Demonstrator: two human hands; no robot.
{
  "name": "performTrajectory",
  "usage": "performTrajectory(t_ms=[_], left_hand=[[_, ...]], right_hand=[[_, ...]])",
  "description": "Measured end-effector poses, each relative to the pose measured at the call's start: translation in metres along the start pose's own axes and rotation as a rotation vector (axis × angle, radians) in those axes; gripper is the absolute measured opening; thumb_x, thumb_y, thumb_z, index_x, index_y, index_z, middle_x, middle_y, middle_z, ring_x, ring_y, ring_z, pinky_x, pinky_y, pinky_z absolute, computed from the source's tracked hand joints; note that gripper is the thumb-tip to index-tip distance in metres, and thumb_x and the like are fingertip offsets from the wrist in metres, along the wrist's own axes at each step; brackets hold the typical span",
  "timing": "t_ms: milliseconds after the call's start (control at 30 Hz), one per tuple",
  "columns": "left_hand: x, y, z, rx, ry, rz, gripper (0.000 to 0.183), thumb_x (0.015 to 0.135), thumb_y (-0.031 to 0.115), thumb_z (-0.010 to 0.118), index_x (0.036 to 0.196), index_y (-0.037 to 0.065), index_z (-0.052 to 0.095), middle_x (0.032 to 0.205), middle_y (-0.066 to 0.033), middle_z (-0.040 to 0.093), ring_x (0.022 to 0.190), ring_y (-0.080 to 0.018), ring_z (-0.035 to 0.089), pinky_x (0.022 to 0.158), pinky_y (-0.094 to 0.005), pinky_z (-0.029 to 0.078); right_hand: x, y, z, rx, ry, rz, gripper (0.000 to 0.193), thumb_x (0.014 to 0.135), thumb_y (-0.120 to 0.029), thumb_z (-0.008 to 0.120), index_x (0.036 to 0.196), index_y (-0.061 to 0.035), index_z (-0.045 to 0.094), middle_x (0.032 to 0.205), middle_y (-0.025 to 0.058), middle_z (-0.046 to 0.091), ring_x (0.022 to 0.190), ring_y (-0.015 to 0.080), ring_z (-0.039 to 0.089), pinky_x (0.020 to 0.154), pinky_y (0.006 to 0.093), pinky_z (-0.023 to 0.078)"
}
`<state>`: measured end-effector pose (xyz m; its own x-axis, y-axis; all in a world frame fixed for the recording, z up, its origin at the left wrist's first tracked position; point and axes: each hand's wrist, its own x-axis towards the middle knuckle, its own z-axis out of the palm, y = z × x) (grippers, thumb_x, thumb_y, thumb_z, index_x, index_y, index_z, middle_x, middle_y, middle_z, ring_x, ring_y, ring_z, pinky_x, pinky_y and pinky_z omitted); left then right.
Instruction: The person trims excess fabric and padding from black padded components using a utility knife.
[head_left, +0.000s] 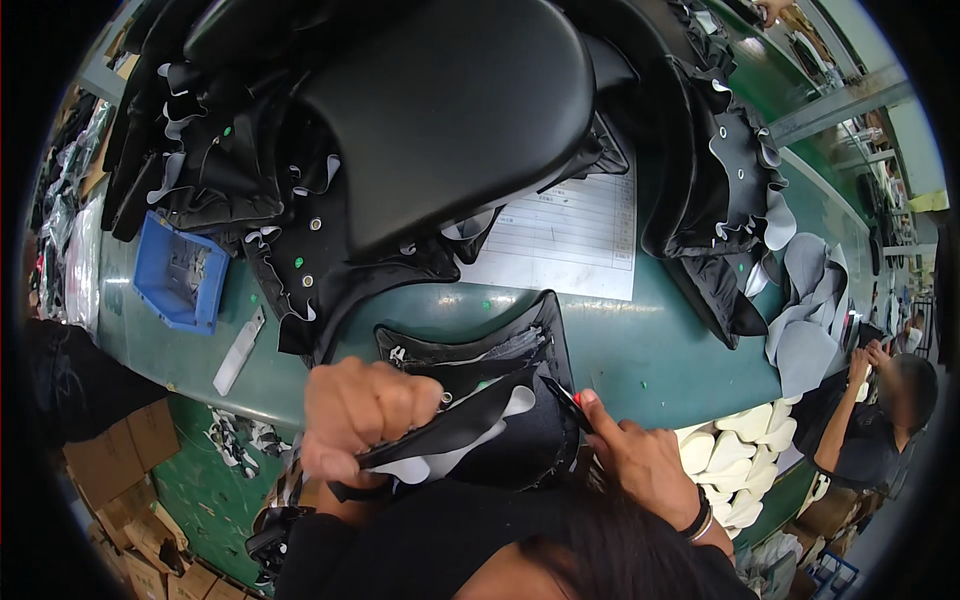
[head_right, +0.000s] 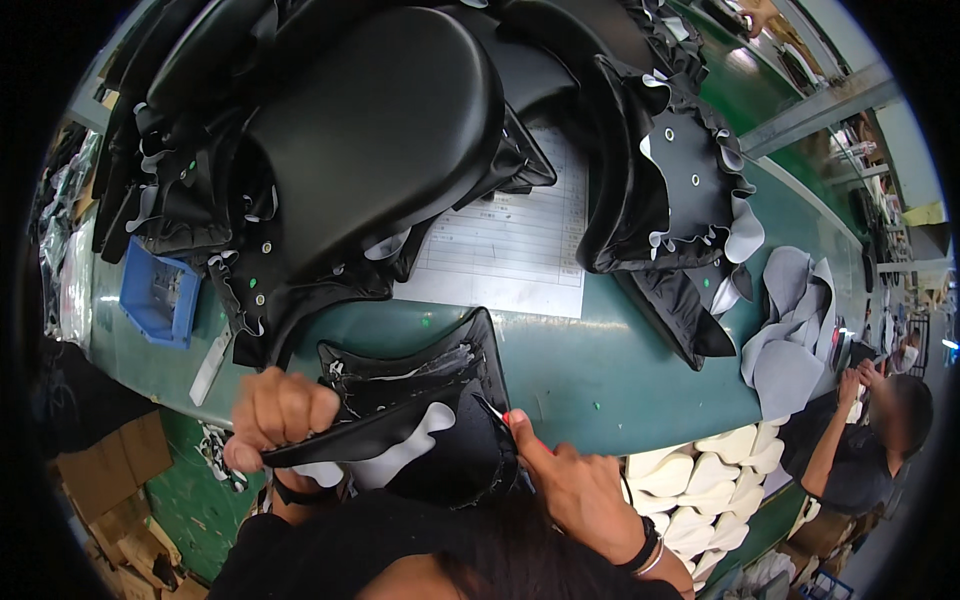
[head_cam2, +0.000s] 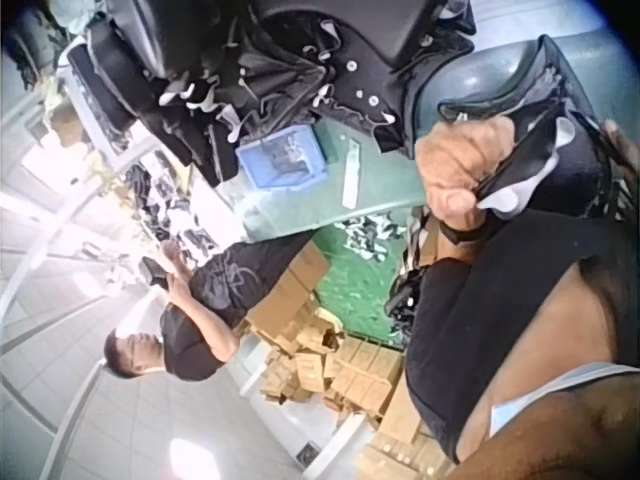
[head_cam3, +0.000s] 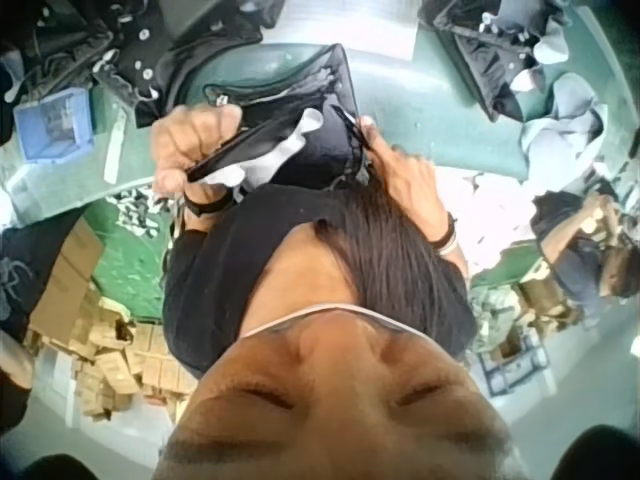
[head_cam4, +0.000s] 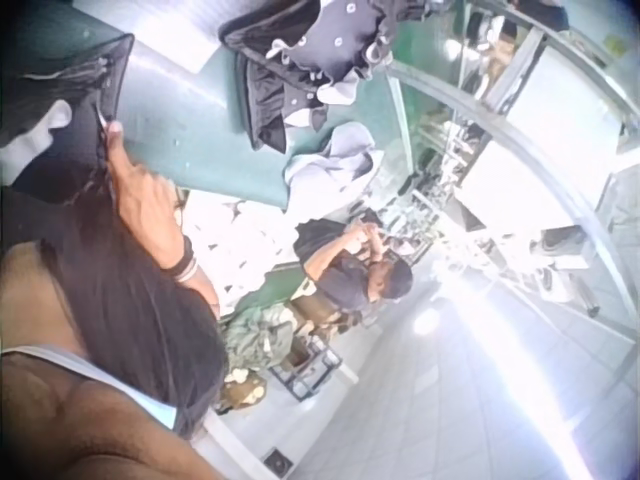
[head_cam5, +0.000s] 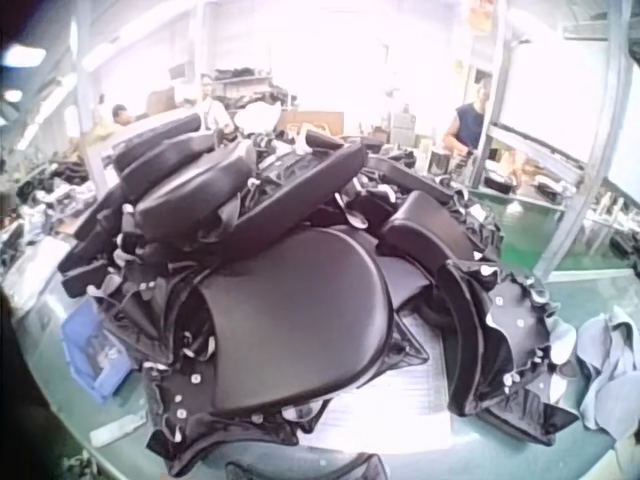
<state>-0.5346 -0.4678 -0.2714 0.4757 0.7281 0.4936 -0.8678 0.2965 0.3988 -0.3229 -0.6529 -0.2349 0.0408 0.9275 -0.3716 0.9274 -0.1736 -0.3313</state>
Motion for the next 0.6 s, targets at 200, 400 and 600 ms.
performTrajectory(t_ms=[200, 400, 600], left_hand=[[-0.011, 0.016, 0.017, 0.729, -0.256, -0.419, 0.032, 0.068, 0.001, 0.069, 0.049, 0.005, 0.043, 0.05, -0.0066, 0.038, 0.05, -0.0231, 0.037, 0.051, -0.0363, 0.03], [-0.018, 0.018, 0.008, 0.981, -0.207, -0.381, 0.025, 0.068, 0.0, 0.069, 0.055, 0.004, 0.049, 0.053, -0.0044, 0.041, 0.056, -0.0215, 0.039, 0.054, -0.0341, 0.032], [-0.012, 0.042, 0.001, 0.672, 0.154, 0.016, 0.039, 0.066, 0.015, 0.068, 0.046, 0.004, 0.037, 0.047, -0.0042, 0.036, 0.046, -0.0203, 0.032, 0.05, -0.0359, 0.026]], right_hand=[[0.01, 0.005, -0.002, 0.115, 0.016, 0.014, 0.055, 0.085, -0.017, 0.066, 0.137, -0.0162, 0.048, 0.07, 0.013, 0.06, 0.063, 0.036, 0.058, 0.058, 0.0435, 0.045], [0.029, 0.004, -0.012, 0.154, 0.282, -0.081, 0.054, 0.086, -0.017, 0.062, 0.138, -0.0208, 0.048, 0.065, 0.0109, 0.055, 0.05, 0.033, 0.055, 0.045, 0.0421, 0.041], [0.028, -0.01, -0.017, -0.074, -0.005, -0.081, 0.062, 0.081, -0.003, 0.053, 0.14, -0.0194, 0.045, 0.061, 0.0164, 0.052, 0.047, 0.0339, 0.053, 0.044, 0.043, 0.04]])
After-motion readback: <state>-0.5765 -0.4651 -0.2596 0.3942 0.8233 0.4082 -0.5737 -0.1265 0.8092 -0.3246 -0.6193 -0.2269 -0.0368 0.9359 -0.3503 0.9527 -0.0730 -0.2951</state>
